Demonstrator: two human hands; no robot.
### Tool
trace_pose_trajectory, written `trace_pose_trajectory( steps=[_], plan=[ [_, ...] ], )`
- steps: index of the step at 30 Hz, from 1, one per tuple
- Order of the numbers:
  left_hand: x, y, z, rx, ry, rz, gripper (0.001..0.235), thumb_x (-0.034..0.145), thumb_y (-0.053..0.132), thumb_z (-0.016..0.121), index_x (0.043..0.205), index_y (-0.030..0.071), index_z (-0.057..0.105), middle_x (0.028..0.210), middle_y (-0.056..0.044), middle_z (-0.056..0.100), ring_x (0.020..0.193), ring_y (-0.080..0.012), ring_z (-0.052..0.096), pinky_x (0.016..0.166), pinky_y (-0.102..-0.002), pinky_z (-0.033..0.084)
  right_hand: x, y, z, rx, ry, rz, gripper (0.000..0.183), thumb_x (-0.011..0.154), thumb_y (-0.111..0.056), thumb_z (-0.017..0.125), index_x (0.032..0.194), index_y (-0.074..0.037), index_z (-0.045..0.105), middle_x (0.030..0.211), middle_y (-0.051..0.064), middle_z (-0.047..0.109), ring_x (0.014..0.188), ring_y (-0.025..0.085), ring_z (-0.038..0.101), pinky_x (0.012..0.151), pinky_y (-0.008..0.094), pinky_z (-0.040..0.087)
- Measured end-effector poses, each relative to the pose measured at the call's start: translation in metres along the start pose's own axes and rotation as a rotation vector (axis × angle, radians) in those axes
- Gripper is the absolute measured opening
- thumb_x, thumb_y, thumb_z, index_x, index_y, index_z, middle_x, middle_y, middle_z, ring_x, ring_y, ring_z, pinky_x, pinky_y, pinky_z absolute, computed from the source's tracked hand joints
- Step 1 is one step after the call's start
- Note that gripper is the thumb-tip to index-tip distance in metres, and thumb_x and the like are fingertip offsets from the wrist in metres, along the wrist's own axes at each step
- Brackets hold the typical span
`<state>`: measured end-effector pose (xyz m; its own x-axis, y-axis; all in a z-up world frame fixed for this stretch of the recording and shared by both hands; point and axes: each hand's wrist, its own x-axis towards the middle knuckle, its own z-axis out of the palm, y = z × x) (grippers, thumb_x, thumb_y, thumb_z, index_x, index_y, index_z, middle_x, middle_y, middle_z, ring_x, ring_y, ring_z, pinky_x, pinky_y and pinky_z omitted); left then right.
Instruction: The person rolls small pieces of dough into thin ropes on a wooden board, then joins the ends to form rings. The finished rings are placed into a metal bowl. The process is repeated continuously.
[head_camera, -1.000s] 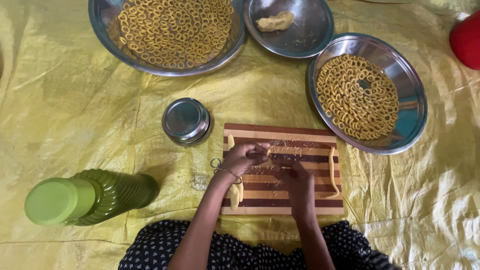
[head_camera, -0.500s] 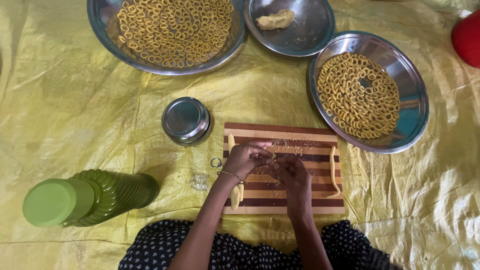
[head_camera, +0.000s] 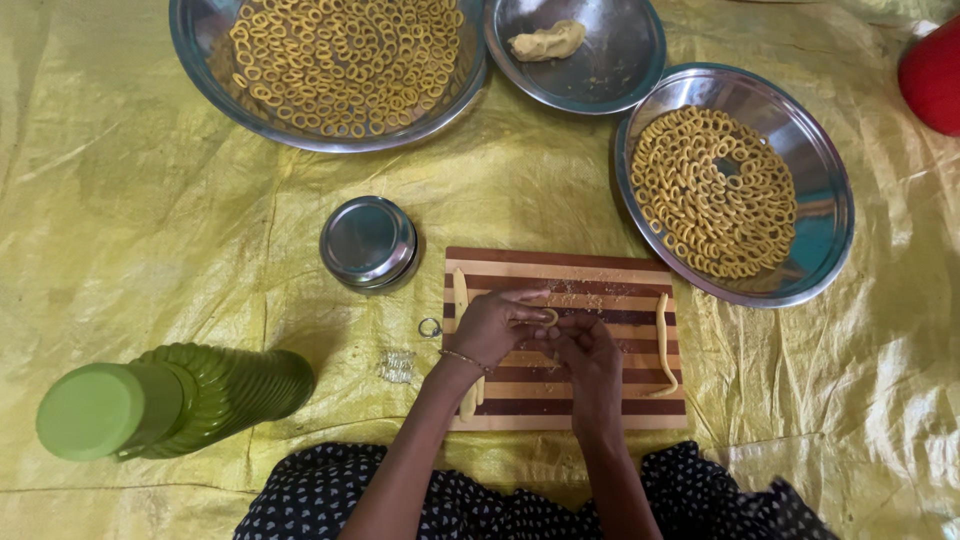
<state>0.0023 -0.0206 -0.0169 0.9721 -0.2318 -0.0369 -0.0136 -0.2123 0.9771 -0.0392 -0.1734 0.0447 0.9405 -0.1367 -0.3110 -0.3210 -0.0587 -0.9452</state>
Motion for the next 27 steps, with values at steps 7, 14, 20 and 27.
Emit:
trace_pose_trajectory(
  steps=[7,14,20,27],
  plan=[
    [-0.008,0.009,-0.005,0.238,0.073,0.055,0.016,0.082,0.011,0.079,0.098,0.011,0.081,0.131,0.001,0.071,0.099,-0.0179,0.073,0.085,-0.03,0.061,0.003,0.002,-0.003,0.05,-0.002,0.013,0.018,0.091,-0.007,0.063,0.109,-0.001,0.063,0.091,0.009,0.075,0.078,0.013,0.071,0.058,0.027,0.059],
    [0.0,-0.013,-0.001,-0.293,0.08,-0.171,0.021,0.093,0.02,0.071,0.112,0.011,0.074,0.114,-0.004,0.078,0.099,-0.0123,0.074,0.095,-0.028,0.062,0.012,0.023,-0.014,-0.231,0.087,-0.024,0.02,0.094,-0.009,0.064,0.112,-0.005,0.072,0.102,0.012,0.077,0.086,0.015,0.076,0.058,0.029,0.067],
    [0.002,-0.026,-0.018,-0.821,0.147,-0.391,0.023,0.095,0.02,0.07,0.114,0.006,0.073,0.116,-0.007,0.077,0.101,-0.0163,0.072,0.099,-0.032,0.057,0.003,0.059,0.004,-0.598,-0.027,-0.583,0.021,0.094,-0.007,0.068,0.112,-0.011,0.079,0.12,0.01,0.078,0.101,0.02,0.075,0.074,0.032,0.063],
    [-0.006,-0.009,-0.033,-1.152,0.103,-0.288,0.028,0.093,0.019,0.068,0.117,0.004,0.072,0.127,-0.012,0.073,0.114,-0.02,0.069,0.102,-0.035,0.055,0.063,0.048,-0.018,-0.847,0.169,-0.433,0.025,0.097,-0.011,0.06,0.119,-0.013,0.073,0.124,0.006,0.072,0.1,0.023,0.069,0.082,0.041,0.059]
  ],
)
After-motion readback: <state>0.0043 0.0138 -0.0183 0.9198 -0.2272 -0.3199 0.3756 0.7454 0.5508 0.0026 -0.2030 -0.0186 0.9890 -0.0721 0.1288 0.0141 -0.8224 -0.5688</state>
